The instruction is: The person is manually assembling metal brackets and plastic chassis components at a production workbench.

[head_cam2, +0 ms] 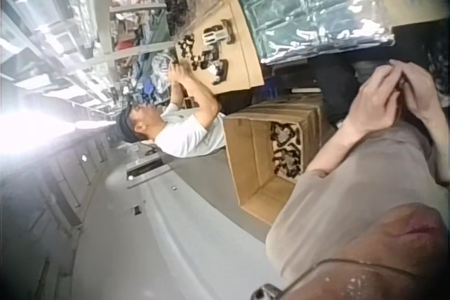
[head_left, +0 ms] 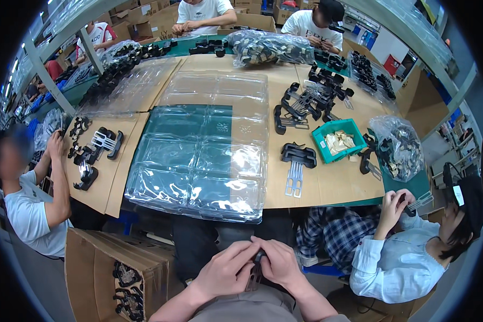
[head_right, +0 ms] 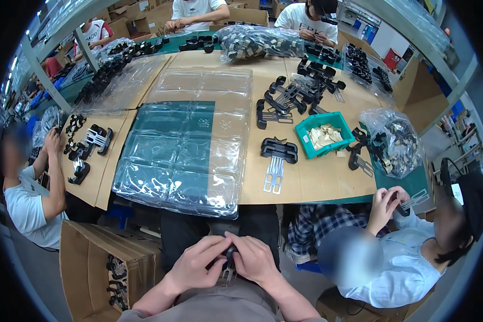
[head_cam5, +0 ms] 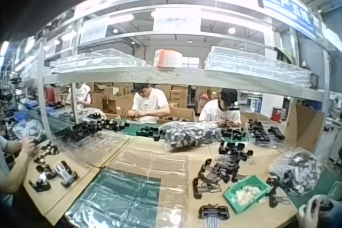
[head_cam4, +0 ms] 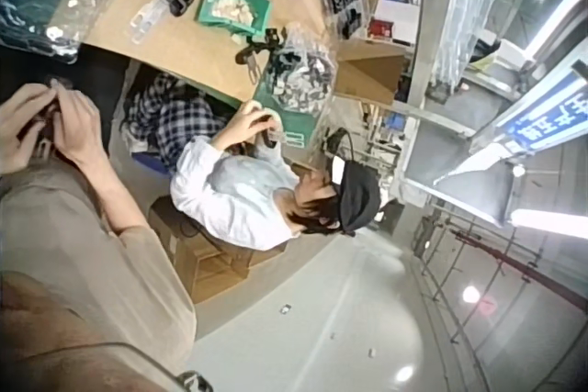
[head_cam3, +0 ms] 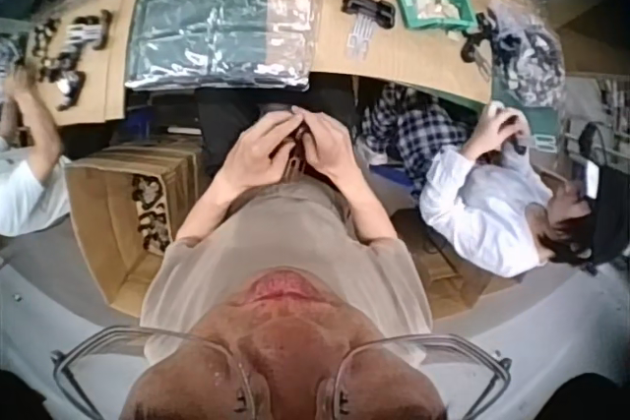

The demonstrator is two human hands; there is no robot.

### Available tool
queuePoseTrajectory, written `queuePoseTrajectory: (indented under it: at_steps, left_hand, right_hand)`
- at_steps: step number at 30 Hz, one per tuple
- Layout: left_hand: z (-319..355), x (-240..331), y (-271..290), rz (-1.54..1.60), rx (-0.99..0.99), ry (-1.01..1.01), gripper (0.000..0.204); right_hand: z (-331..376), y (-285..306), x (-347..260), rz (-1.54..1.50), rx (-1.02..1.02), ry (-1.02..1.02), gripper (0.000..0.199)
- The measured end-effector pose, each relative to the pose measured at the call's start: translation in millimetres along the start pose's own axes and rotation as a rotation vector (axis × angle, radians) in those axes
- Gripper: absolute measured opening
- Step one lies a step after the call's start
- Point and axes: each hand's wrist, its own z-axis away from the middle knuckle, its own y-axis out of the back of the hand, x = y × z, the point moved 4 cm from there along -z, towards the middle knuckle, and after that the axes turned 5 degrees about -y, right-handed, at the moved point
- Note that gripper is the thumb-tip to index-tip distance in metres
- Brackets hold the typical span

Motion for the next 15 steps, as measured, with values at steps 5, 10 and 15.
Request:
queuePoseTrajectory:
  at_steps: [5,10,15]
  left_hand:
    - [7,-5,3,-0.069,-0.04,-0.104,0.045]
    - [9,-10,6,-0.068,0.063,-0.063,0.042]
    - [10,-2,7,-0.149,0.085,-0.126,0.042]
  right_hand:
    - [7,0,-1,-0.064,-0.013,0.002,0.049]
    - [-8,4,-22,-0.069,0.029,-0.012,0.053]
    - [5,-6,-6,-0.082,0.006,0.016,0.055]
